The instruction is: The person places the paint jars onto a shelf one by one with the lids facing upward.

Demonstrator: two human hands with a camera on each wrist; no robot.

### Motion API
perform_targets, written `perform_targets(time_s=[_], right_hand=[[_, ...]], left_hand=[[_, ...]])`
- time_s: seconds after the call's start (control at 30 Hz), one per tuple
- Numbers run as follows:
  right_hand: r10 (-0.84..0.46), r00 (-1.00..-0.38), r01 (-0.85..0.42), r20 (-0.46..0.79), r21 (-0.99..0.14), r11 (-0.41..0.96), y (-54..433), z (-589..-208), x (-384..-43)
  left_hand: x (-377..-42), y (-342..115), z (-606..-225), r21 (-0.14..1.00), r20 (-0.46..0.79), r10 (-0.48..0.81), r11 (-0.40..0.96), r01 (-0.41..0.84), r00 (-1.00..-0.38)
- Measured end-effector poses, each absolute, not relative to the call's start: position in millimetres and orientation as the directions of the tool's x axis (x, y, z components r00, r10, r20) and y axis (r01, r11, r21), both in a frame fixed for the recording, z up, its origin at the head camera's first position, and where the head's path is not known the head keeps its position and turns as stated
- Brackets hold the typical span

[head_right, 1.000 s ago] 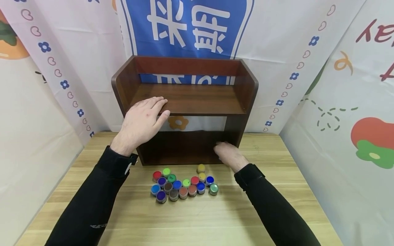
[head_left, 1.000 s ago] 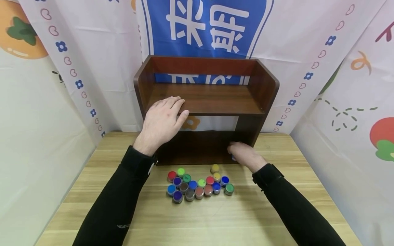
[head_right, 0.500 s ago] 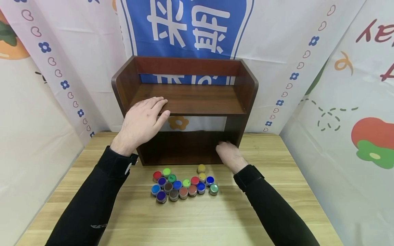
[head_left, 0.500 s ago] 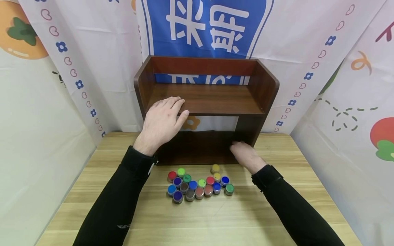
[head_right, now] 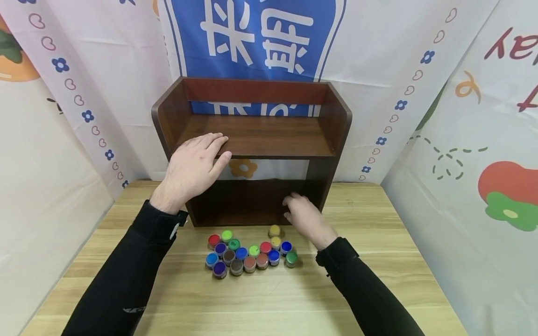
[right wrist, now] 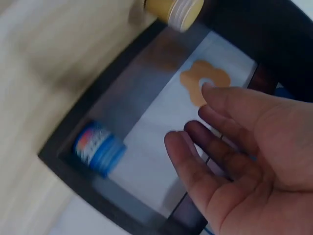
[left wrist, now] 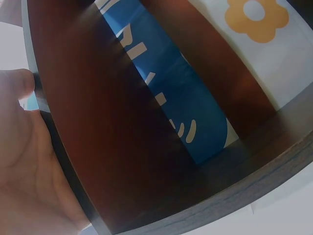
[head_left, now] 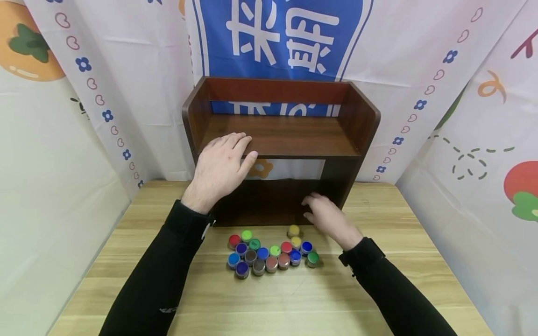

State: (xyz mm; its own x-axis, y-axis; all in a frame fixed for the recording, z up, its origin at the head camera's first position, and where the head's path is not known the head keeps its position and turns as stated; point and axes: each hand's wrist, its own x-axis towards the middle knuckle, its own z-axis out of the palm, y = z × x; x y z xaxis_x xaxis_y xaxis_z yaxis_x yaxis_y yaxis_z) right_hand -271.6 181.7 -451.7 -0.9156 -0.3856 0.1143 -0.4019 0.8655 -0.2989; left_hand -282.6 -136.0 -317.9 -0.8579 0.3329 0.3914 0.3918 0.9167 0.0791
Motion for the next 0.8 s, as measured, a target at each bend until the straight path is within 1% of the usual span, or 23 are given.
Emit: perform_targets(time_s=[0.2,0.33,0.53,0.8], right_hand=[[-0.264,-0.959,-0.283,0.103,-0.431,0.857,166.5,-459.9,-258.1],[-0.250,-0.966,-0.254,0.073,-0.471,0.845,157.6,-469.0,-250.2],[-0.281,-0.956,-0.288,0.087,-0.464,0.838,146.8,-478.8,-242.9],[-0.329,-0.940,-0.338,0.094,-0.402,0.851,138.7,-485.5,-239.7]], left_hand=[[-282.1,-136.2,-318.0,0.080,0.395,0.329,0.918,0.389,-0.858],[-282.3,-136.0,-318.3,0.079,0.399,0.327,0.918,0.388,-0.857],[-283.2,-136.0,-319.5,0.079,0.406,0.328,0.917,0.390,-0.853],[-284.1,-136.3,-320.1,0.088,0.398,0.325,0.917,0.388,-0.858]])
